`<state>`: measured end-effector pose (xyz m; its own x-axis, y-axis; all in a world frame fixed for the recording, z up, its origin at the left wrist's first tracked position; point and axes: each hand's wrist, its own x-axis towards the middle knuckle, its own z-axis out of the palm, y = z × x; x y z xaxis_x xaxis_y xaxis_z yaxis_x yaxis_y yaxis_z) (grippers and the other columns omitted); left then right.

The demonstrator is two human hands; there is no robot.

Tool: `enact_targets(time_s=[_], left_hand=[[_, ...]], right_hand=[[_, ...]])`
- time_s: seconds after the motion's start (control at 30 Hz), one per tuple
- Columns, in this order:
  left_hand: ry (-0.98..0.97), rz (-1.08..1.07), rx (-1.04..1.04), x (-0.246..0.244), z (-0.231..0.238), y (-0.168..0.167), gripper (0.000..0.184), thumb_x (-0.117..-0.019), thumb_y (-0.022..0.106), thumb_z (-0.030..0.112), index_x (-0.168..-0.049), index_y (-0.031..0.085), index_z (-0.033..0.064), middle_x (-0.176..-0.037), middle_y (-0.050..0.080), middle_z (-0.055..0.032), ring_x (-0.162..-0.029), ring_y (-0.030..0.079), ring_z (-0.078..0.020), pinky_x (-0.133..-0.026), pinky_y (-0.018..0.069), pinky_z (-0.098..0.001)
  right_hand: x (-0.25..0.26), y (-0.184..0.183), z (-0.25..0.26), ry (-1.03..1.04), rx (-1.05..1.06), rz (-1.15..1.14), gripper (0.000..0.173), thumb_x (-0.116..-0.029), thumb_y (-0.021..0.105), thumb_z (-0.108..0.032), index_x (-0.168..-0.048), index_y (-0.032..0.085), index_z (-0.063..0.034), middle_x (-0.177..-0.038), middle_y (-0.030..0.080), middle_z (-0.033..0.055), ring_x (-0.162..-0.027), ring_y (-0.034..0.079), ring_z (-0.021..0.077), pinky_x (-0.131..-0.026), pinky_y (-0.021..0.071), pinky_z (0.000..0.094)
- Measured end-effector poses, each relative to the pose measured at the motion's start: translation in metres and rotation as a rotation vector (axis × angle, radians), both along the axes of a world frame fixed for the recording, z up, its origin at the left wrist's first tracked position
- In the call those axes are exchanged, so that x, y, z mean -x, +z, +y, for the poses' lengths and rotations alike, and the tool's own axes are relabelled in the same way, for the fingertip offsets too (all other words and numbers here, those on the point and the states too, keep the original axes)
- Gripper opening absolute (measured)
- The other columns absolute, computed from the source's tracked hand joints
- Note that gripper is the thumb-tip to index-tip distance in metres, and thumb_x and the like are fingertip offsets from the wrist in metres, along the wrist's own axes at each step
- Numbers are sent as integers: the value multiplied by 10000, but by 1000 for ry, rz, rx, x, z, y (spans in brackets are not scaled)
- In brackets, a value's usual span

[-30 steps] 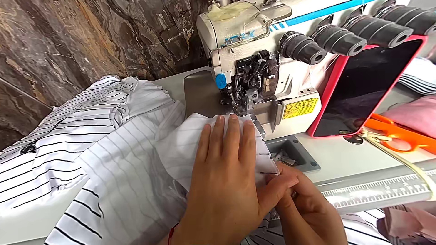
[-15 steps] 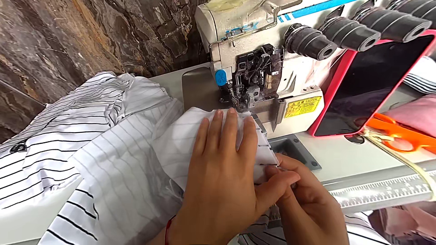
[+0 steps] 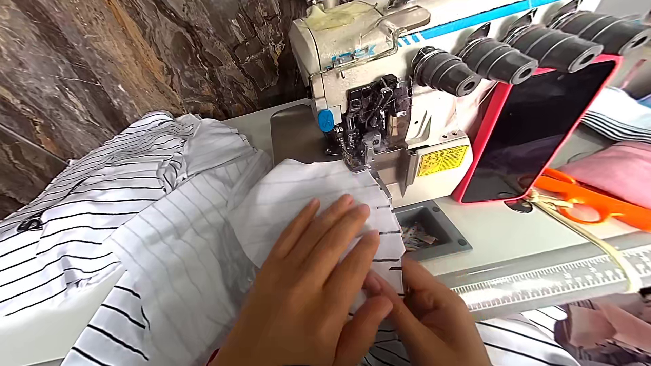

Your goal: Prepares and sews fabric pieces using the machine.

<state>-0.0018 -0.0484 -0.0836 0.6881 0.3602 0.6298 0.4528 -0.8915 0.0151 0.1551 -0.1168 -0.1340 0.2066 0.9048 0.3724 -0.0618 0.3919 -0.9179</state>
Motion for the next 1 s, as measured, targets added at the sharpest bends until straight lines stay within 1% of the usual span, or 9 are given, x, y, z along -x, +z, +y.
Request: enact_targets(time_s=[0.1, 0.17, 0.3, 0.4, 0.53, 0.63, 0.77, 0.83, 1.0], left_hand=[[-13, 20, 8, 5, -11, -7, 491, -1098, 363, 453, -1299, 640, 101, -1401, 644, -80, -1416, 500, -190, -1220, 314, -398], [-20, 33, -12, 7, -13, -12, 538, -1096, 326, 496, -1323, 612, 101, -1418, 634, -67, -1419, 496, -173, -1230, 286, -382], [-20, 49, -53, 8, -9, -17, 612, -1080, 288, 559, -1354, 600, 110, -1433, 627, -48, -1426, 489, -163, -1233, 281, -392], [-16, 63, -59, 7, -9, -16, 635, -1079, 264, 568, -1351, 601, 103, -1445, 619, -48, -1431, 483, -171, -1234, 276, -400], [-7, 61, -66, 5, -3, -11, 690, -1077, 225, 583, -1343, 628, 89, -1422, 639, -50, -1423, 496, -172, -1227, 298, -407], [-18, 62, -49, 2, 8, 0, 725, -1074, 229, 592, -1338, 656, 69, -1430, 633, -53, -1426, 496, -178, -1223, 331, -427], [-23, 81, -45, 1, 27, 16, 680, -1085, 276, 548, -1331, 667, 49, -1430, 629, -75, -1402, 524, -187, -1194, 378, -411], [-13, 92, -23, 3, 35, 21, 662, -1083, 295, 539, -1332, 672, 55, -1424, 633, -71, -1392, 535, -188, -1188, 390, -414], [-63, 110, 172, 14, 69, 31, 623, -1074, 333, 509, -1395, 631, 66, -1478, 588, -52, -1417, 502, -179, -1207, 357, -427]], right_hand=[[-1, -1, -11, 37, -8, -51, 159, -1045, 546, -69, -1045, 676, 22, -929, 744, -63, -872, 675, -76, -792, 576, 158], [-3, 1, -17, 73, -15, -82, 213, -1061, 510, -71, -1028, 673, 62, -900, 736, -23, -860, 663, -76, -794, 558, 150], [-4, -1, -26, 139, -22, -106, 249, -1074, 496, -88, -1045, 665, 93, -902, 741, 21, -872, 666, -66, -812, 551, 159], [-2, -4, -32, 160, -31, -121, 289, -1086, 483, -114, -1016, 654, 108, -873, 717, 60, -849, 643, -57, -793, 528, 154], [5, -5, -34, 138, -21, -121, 308, -1077, 481, -88, -1035, 647, 168, -889, 701, 155, -845, 642, 0, -800, 515, 159], [6, 3, -22, 89, -43, -139, 272, -1060, 487, -60, -1033, 648, 158, -826, 690, 107, -769, 610, -34, -733, 500, 137], [4, 15, 0, 61, -74, -164, 219, -1055, 491, -54, -1020, 666, 73, -835, 701, 21, -785, 630, -64, -723, 524, 135], [6, 18, 8, 36, -72, -152, 225, -1060, 495, -74, -1015, 676, 51, -810, 688, -3, -745, 621, -63, -685, 520, 131], [15, 23, 14, 60, -20, -138, 225, -1063, 503, -98, -1012, 677, 35, -775, 671, -10, -691, 617, -49, -641, 519, 140]])
